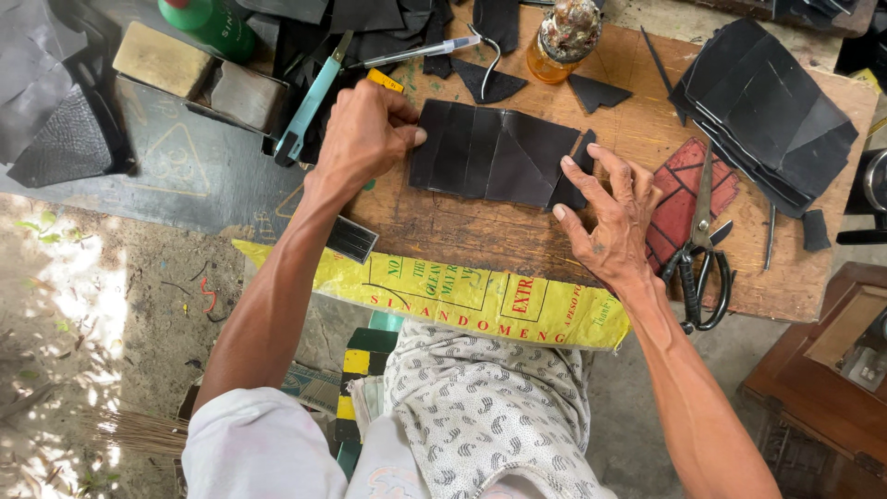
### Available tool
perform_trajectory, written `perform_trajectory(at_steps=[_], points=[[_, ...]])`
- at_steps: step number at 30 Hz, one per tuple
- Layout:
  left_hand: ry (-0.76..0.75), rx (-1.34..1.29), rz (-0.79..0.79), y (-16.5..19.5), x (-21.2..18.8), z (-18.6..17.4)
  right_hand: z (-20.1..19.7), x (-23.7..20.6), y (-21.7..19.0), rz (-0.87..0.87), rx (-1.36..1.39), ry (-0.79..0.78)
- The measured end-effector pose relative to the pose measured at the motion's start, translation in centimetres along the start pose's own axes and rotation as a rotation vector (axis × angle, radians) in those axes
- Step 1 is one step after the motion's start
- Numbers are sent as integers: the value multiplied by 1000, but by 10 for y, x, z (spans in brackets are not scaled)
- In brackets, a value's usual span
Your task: The person measures and marks black material pieces with a white marker and ruler, then cuts them with scissors. They also handle a red patterned piece, aligning and trimming it on the workbench.
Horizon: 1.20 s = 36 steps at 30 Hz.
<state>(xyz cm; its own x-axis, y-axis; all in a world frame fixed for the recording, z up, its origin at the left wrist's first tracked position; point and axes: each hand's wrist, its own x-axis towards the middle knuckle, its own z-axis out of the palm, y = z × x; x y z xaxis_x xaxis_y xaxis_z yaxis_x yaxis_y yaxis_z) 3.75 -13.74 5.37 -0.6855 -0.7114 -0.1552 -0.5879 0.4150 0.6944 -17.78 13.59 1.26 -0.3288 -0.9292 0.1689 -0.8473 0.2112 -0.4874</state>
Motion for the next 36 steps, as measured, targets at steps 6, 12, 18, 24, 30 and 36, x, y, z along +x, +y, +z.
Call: perform_trajectory(at_steps=[6, 12, 18, 24, 30, 36], points=[[-22, -1, 0, -19, 1, 10, 1, -1, 0, -15, -2, 1], [-57, 1, -22, -22, 6, 11, 1, -2, 1, -7, 3, 5], [-50, 9, -17, -19, 3, 9, 1, -2, 0, -15, -3, 6], [-52, -27, -69, -11, 1, 6, -1, -2, 1, -6, -2, 12], [-10, -16, -7, -7, -2, 8, -2, -2, 3, -3, -2, -1], [-16, 39, 21, -7, -3, 9, -2, -2, 4, 1, -10, -15]])
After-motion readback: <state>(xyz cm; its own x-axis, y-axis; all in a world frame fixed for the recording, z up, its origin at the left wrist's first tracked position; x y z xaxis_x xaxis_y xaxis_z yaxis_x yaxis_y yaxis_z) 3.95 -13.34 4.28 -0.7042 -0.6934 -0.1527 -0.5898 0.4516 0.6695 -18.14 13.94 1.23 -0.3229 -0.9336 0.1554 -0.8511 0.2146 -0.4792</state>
